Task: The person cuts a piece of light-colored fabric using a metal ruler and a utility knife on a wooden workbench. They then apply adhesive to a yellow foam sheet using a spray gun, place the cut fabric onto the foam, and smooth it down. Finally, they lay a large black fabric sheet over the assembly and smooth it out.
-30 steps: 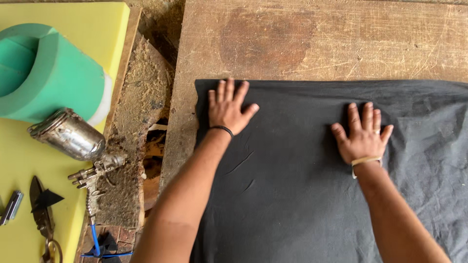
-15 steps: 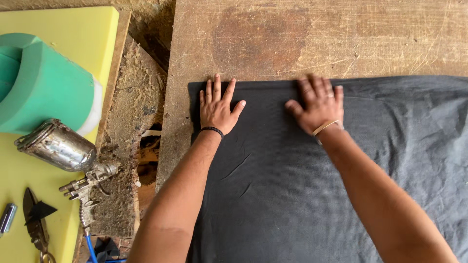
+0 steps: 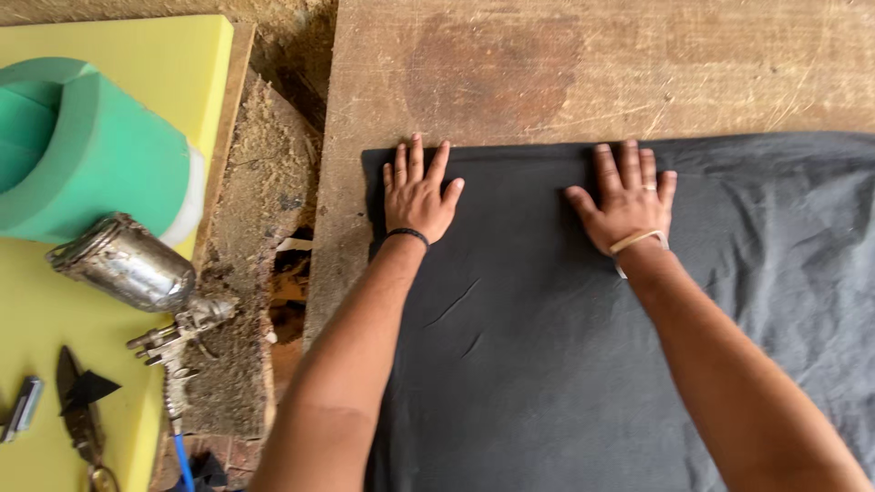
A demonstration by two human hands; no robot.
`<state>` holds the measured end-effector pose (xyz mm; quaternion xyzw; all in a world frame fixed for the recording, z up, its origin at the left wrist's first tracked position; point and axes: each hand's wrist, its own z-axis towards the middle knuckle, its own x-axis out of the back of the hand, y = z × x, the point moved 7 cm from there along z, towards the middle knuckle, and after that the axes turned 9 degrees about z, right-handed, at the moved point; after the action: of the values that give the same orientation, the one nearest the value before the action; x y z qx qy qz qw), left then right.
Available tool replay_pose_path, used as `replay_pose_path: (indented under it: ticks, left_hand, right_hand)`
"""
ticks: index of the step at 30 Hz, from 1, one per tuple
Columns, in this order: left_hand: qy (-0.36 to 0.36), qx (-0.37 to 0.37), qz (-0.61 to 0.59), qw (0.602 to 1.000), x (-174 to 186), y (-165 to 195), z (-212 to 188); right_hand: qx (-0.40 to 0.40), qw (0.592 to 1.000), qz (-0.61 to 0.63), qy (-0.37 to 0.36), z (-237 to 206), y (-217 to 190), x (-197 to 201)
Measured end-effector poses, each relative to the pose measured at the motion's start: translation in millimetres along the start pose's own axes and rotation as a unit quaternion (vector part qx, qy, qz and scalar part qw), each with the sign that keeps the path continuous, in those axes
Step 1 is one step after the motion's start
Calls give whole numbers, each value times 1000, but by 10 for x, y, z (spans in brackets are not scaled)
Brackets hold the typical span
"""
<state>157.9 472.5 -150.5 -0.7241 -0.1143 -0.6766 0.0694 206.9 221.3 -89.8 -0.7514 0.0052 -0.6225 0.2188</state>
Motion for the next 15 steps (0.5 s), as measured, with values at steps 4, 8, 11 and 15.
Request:
replay_pose_path:
  ticks: [4,8,11,15]
  left_hand:
    - [-21,21,-4,1000,-23,-55,-24]
    - [10,-15,-91,996,23,-121,-62]
    - [25,-8,-125,992,35,-216,-275]
    - [139,99,-129,977,-74,-512,-1335]
  right_hand:
    - [47,992,-95,-63,-526,-590,-488]
    - [263,869,-97,-409,-2159,-1856,-1490]
    - [319,880,2,-353,-2684,-2108,-1566]
    - [282,929,130,-204,-3102,-1535,-1385]
